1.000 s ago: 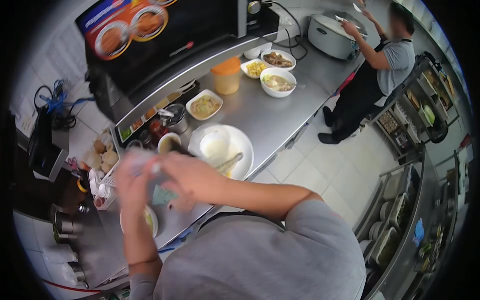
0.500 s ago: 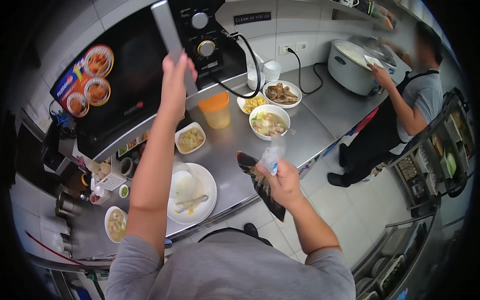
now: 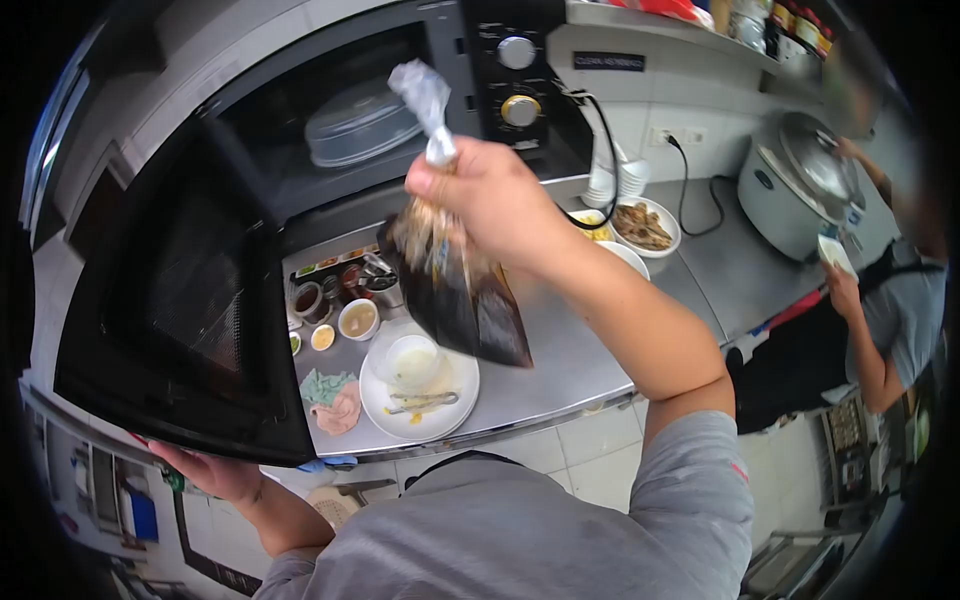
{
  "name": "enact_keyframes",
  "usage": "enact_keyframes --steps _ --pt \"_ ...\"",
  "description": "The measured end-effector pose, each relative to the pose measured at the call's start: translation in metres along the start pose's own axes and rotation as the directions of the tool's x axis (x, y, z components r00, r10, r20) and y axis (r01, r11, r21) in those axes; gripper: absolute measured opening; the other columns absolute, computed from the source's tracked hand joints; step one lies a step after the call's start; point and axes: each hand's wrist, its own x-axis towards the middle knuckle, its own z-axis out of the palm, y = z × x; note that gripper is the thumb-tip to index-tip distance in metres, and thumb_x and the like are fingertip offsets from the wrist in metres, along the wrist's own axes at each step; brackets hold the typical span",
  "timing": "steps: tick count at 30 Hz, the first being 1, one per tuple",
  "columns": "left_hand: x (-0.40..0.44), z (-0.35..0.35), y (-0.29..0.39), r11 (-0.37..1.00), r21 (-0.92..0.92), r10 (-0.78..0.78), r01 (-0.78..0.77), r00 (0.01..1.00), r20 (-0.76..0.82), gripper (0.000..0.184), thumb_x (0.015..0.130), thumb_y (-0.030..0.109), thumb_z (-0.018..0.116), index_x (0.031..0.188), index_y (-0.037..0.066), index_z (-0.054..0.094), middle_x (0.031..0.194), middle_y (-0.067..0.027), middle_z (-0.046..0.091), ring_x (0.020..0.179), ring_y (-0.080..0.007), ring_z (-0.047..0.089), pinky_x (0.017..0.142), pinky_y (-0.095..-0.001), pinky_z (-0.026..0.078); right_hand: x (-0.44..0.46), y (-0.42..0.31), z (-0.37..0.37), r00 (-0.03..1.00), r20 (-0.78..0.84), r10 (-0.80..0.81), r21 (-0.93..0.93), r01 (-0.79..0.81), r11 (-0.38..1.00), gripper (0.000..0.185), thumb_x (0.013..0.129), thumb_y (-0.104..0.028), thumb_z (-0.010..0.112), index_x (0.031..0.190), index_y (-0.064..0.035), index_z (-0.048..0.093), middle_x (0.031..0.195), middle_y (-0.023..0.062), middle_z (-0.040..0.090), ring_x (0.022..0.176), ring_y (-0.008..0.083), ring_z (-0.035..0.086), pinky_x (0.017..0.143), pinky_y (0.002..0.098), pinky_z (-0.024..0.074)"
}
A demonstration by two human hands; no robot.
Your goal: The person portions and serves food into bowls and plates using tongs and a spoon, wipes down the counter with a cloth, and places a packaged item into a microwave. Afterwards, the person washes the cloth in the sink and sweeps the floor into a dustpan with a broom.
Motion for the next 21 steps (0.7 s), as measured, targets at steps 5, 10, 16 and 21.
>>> enact_keyframes --steps 5,10,16,21 --pt "-0.015 0.000 0.038 0.805 0.166 0.522 -0.570 0.813 0.260 0.045 0.091 0.026 0.045 0.129 0.003 0.039 0.124 -0.0157 0.044 0.115 -0.0252 0.044 0.103 -0.0380 0.032 0.032 -0.002 0.017 0.992 -0.019 -0.123 0.108 0.124 0.986 0.010 0.089 -0.013 0.058 0.092 -0.0034 0.057 0.079 -0.0007 0.057 0.066 0.0044 0.051 0.058 0.0199 0.0421" --pt "-0.037 0.118 0.006 0.974 0.152 0.024 -0.168 0.742 0.670 0.061 0.076 0.027 0.070 0.121 -0.004 0.045 0.126 -0.0209 0.047 0.120 -0.0331 0.042 0.104 -0.0406 0.028 0.024 -0.004 0.045 0.968 0.252 -0.021 -0.169 0.065 0.984 0.005 0.087 -0.012 0.060 0.088 -0.0064 0.060 0.072 -0.0012 0.058 0.055 0.0022 0.048 0.046 0.0181 0.0362" --pt "-0.037 0.132 -0.063 0.867 0.139 -0.441 0.479 0.606 0.662 0.019 0.093 0.012 0.052 0.102 -0.003 0.058 0.088 -0.0018 0.058 0.077 -0.0065 0.051 0.070 -0.0216 0.042 0.047 0.000 0.043 0.811 0.583 -0.050 -0.367 0.318 0.874 0.035 0.075 -0.018 0.073 0.104 -0.0033 0.061 0.090 0.0034 0.067 0.083 0.0088 0.058 0.079 0.0253 0.0456" --pt "-0.006 0.130 -0.059 0.917 0.096 -0.376 0.386 0.765 0.523 0.019 0.095 0.018 0.050 0.088 0.001 0.057 0.078 0.0004 0.056 0.071 -0.0054 0.049 0.066 -0.0201 0.040 0.145 0.035 0.016 0.743 0.435 -0.508 -0.865 0.501 -0.008 0.081 0.060 -0.023 0.081 0.130 -0.0113 0.043 0.138 0.0150 0.038 0.129 0.0349 0.032 0.104 0.0476 0.0290"
